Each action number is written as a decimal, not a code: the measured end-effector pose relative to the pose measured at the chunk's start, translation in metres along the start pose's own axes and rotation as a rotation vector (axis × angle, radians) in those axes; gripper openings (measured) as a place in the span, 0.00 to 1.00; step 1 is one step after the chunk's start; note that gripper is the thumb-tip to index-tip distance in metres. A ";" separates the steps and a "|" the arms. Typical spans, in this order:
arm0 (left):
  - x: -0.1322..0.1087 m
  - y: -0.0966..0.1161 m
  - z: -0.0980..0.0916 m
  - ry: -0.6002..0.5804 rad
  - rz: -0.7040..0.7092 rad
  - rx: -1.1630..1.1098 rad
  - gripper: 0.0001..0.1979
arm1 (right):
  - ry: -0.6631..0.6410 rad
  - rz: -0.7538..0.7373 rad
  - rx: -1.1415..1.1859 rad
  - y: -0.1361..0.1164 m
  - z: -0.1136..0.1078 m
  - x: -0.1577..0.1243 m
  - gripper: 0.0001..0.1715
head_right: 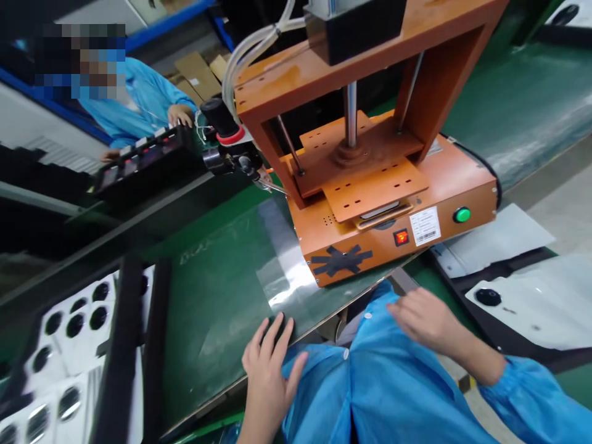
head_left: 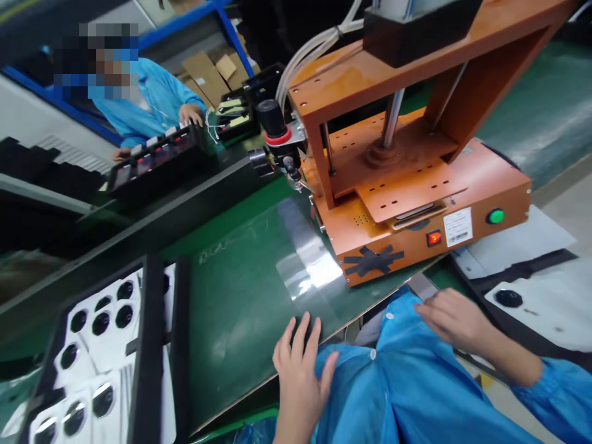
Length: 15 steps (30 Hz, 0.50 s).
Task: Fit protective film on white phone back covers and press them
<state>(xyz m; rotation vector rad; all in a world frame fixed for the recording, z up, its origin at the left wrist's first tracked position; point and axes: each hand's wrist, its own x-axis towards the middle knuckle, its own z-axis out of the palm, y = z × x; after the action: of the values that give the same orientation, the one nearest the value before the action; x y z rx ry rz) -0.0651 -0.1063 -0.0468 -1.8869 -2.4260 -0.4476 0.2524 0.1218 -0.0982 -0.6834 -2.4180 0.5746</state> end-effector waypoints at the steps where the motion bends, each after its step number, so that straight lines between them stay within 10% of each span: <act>1: -0.001 -0.002 -0.003 -0.001 0.002 -0.015 0.27 | -0.082 -0.196 0.014 -0.024 0.008 0.018 0.15; 4: 0.025 -0.021 -0.011 0.080 -0.055 -0.100 0.19 | -0.160 -0.496 0.077 -0.091 0.029 0.073 0.15; 8: 0.094 -0.057 -0.003 0.143 -0.253 -0.227 0.15 | -0.266 -0.503 -0.038 -0.149 0.061 0.147 0.11; 15: 0.128 -0.076 0.015 0.170 -0.354 -0.274 0.15 | -0.290 -0.207 -0.302 -0.158 0.097 0.242 0.10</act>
<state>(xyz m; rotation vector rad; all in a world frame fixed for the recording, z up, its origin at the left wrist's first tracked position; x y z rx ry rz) -0.1687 0.0018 -0.0507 -1.4152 -2.6945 -0.9577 -0.0332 0.1148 0.0071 -0.4843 -2.8402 0.2381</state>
